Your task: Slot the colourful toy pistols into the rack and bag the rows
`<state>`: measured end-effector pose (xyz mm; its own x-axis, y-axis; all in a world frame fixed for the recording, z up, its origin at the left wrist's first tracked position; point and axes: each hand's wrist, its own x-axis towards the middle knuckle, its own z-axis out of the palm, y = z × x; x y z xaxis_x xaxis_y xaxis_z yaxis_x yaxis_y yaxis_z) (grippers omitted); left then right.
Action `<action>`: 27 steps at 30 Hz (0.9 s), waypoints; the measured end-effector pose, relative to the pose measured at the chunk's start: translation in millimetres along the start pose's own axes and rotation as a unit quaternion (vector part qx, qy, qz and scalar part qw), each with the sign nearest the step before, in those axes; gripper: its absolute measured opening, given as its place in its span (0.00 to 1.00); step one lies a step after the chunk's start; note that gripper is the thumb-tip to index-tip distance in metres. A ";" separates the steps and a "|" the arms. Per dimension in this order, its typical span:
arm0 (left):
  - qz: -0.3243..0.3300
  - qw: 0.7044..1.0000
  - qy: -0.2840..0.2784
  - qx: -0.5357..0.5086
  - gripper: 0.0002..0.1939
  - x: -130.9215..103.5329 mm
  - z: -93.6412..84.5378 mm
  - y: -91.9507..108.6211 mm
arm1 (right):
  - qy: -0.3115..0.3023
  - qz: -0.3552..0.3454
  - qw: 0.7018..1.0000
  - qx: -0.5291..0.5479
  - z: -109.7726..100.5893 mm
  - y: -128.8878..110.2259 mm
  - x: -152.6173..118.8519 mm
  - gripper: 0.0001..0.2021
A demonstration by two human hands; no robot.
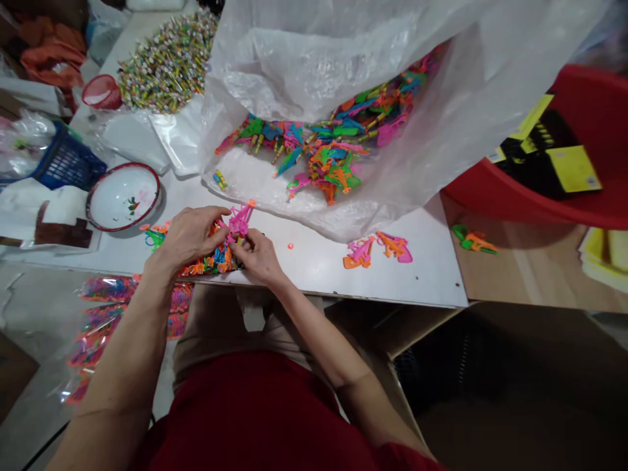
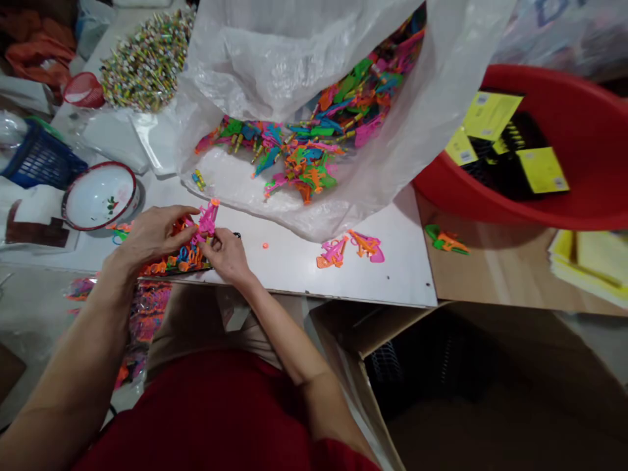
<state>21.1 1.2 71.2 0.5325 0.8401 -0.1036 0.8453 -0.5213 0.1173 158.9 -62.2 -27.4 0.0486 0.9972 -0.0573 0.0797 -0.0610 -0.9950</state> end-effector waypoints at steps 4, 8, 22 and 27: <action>0.033 0.999 0.003 -0.012 0.24 -1.2 2.1 -1.6 | -0.011 -0.010 1.000 -0.008 -3.3 -3.9 1.4 0.09; 0.020 1.000 -0.001 -0.006 0.24 -2.5 0.9 -0.9 | 0.036 -0.002 0.998 0.043 -13.6 7.0 -15.1 0.12; -0.035 0.999 0.007 0.021 0.22 0.5 0.5 -2.9 | -0.055 -0.047 0.939 -0.336 8.4 28.0 -33.8 0.06; -0.039 0.999 0.012 0.002 0.22 1.0 1.0 -2.6 | -0.084 -0.058 0.876 -0.471 17.1 7.7 -36.9 0.09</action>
<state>19.5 3.3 69.7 0.4647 0.8810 -0.0891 0.8839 -0.4556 0.1056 140.7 -98.7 -34.4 -0.1548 0.9867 -0.0504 0.8649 0.1107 -0.4896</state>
